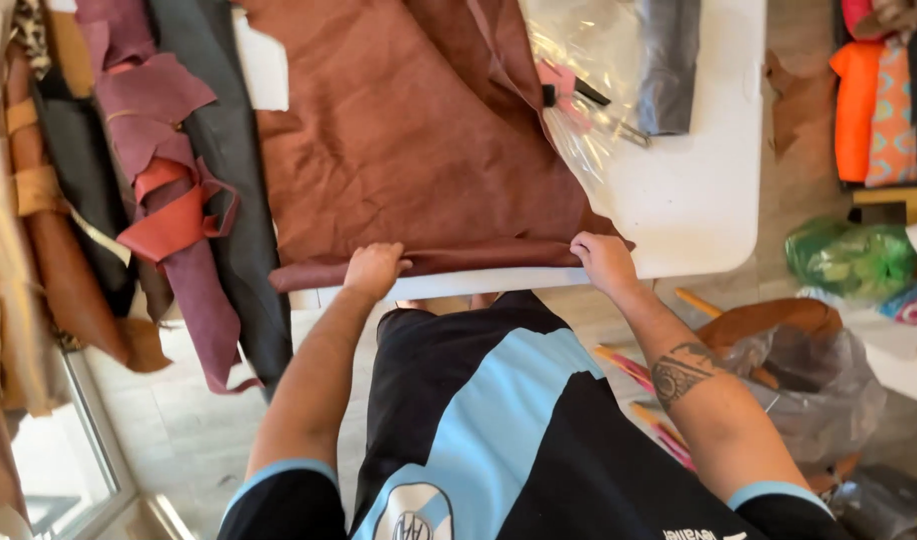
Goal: Rolling, unrolling, and organizing various leather hides on a workshop table.
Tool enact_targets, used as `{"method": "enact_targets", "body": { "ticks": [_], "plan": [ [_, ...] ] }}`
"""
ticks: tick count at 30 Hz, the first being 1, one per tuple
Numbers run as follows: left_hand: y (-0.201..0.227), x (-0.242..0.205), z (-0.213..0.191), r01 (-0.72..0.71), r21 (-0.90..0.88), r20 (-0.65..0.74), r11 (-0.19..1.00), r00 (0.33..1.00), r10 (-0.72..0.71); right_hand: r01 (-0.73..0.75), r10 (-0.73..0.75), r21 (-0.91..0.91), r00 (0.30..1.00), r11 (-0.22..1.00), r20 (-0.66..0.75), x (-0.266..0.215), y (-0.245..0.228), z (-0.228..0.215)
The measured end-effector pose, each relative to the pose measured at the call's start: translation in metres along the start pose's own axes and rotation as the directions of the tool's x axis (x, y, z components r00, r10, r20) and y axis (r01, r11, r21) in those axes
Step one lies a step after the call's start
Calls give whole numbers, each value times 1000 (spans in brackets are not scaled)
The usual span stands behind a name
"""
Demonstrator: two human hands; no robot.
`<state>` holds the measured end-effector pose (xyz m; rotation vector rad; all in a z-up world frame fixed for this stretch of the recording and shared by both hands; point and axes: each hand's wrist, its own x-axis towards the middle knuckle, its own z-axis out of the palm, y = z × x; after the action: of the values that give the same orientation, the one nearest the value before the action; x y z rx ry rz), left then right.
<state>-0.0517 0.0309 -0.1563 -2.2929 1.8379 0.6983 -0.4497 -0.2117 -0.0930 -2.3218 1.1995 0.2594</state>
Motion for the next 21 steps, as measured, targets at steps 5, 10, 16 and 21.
{"method": "enact_targets", "body": {
  "ticks": [5,10,16,21],
  "plan": [
    [4,-2,-15,117,100,-137,988,985,-103,-225,230,-45,955,973,188,28,-48,-31],
    [-11,-41,-18,152,93,-286,984,951,-119,-75,67,56,989,996,133,10,-73,-18],
    [-34,-40,-20,23,131,-48,991,999,-16,732,-766,-281,642,621,-22,38,-116,55],
    [-34,-20,-82,44,-82,271,996,962,-21,445,-419,-235,895,864,153,42,-130,88]
  ]
}}
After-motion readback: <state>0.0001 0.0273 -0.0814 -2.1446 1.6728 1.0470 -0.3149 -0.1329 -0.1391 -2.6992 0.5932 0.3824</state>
